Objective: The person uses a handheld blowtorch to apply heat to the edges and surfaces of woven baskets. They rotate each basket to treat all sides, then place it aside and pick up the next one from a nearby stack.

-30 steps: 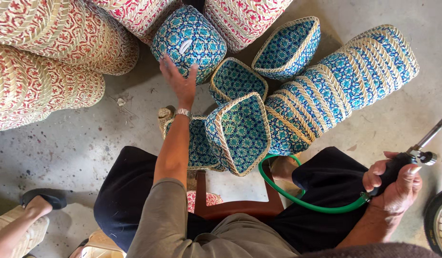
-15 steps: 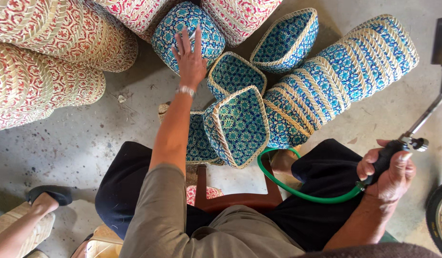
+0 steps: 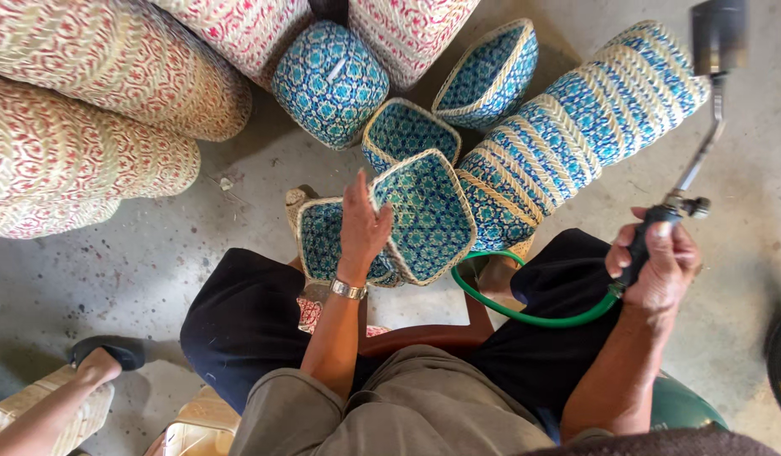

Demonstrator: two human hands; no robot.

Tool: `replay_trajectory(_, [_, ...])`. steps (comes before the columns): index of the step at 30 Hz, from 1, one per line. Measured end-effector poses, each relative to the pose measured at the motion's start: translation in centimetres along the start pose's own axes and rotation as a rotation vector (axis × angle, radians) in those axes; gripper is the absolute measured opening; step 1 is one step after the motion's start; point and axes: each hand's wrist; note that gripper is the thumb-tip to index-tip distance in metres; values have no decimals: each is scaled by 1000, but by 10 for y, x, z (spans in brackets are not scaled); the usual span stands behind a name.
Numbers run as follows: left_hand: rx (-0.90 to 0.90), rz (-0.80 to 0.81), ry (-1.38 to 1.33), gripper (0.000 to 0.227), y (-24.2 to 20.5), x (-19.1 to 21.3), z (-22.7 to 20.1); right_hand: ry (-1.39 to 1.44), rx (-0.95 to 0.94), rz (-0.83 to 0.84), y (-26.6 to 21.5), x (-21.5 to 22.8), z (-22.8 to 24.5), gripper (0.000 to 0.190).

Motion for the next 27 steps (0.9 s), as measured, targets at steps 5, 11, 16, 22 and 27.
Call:
replay_trajectory(5, [331,108,-249,92,-27,17,32,-50,-4,31,3,-1,2,36])
replay_trajectory(11, [385,-138,-1009,68,-53,40,44,-72,-51,75,-2,-15,2,37])
replay_trajectory(16, [254,-151,-1364,68,-57,73,35,-342,-130,192,-30,-66,4,29])
replay_trajectory(22, [153,-288,-1242,79,-59,80,14,-850,328,532,-59,-150,16,24])
replay_trajectory(27, [91,-300,-1211,85,-61,79,1,-1074,397,488,-70,-192,24,26])
Point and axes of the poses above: each hand's wrist, its own y-axis towards the middle knuckle, its own x-axis out of the back of the hand, z = x × y, and after that the axes turned 1 degree about z, right-handed
